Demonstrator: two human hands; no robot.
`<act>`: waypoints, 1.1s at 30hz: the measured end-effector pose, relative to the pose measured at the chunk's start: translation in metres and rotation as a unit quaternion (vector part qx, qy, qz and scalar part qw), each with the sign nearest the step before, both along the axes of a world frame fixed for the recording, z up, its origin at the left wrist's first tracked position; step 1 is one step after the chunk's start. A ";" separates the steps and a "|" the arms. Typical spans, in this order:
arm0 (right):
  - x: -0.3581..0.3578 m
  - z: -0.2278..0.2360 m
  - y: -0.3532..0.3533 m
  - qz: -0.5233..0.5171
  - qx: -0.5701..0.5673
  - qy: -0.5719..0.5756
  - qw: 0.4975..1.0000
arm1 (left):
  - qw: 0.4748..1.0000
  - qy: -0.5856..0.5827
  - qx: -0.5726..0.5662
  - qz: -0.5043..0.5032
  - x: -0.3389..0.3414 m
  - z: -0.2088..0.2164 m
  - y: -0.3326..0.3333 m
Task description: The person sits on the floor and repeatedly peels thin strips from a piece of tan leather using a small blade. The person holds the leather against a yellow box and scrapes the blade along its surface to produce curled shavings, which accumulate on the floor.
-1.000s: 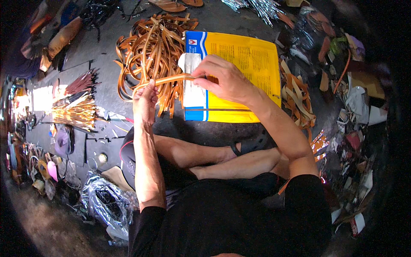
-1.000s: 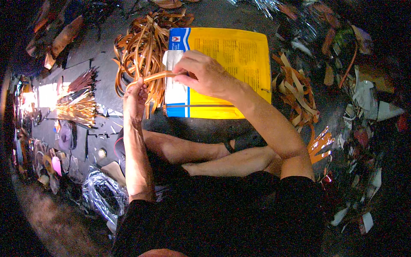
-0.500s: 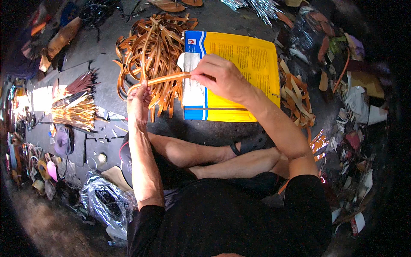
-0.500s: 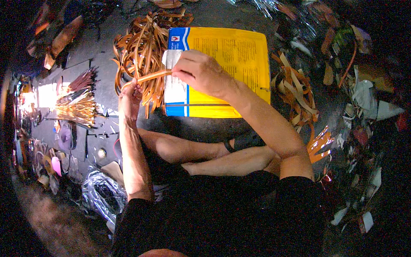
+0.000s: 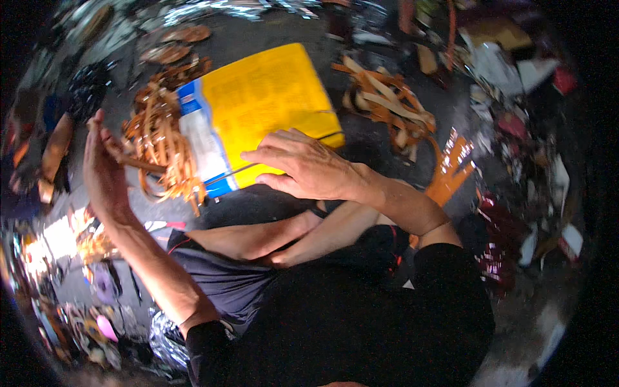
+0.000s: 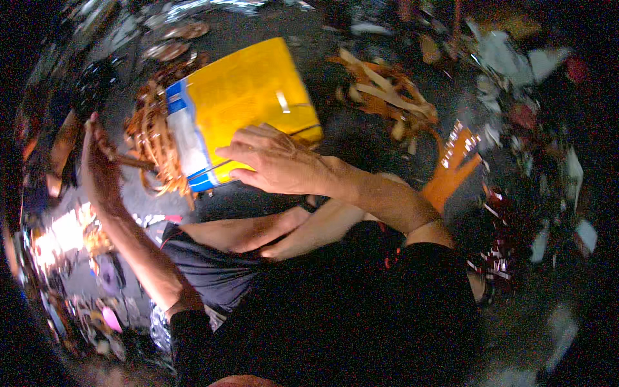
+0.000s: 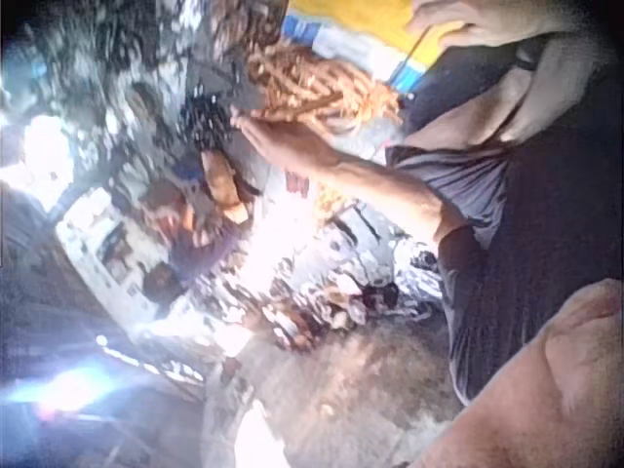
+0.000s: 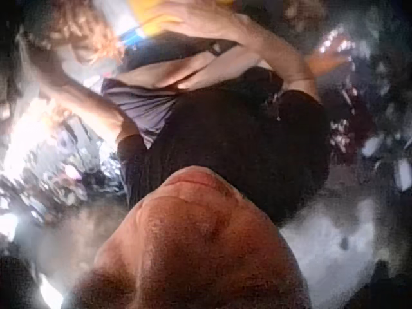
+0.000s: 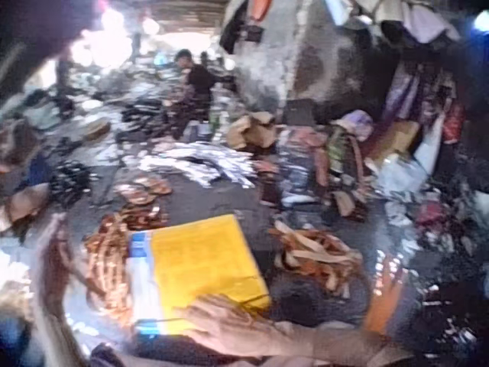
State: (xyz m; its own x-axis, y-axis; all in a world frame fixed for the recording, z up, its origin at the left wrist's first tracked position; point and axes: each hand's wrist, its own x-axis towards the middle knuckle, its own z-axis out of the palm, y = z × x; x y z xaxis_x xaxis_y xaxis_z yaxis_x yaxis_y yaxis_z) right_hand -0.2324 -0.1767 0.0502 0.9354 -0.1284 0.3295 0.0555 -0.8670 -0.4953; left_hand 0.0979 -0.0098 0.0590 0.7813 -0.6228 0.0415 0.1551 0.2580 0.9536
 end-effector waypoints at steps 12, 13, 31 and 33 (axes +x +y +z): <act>-0.179 -0.113 -0.187 -0.371 0.147 0.129 0.908 | 0.980 -0.031 0.173 0.095 -0.109 -0.109 0.054; -0.170 -0.131 -0.186 -0.334 0.064 0.064 0.938 | 0.981 -0.049 0.169 0.086 -0.120 -0.097 0.048; -0.111 0.132 -0.060 0.018 0.276 0.242 0.930 | 0.906 -0.308 0.008 -0.291 -0.264 0.068 -0.055; -0.093 0.136 -0.045 0.050 0.259 0.227 0.937 | 0.876 -0.262 0.119 -0.387 -0.255 0.072 -0.053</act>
State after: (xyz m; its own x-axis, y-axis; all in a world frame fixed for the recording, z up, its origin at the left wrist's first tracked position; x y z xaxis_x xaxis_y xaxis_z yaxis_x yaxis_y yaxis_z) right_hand -0.3258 -0.2213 0.1866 0.9802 -0.0649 -0.1872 -0.1941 -0.5044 -0.8414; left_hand -0.1574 -0.0626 0.1313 0.0339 -0.9973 0.0652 -0.2783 0.0533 0.9590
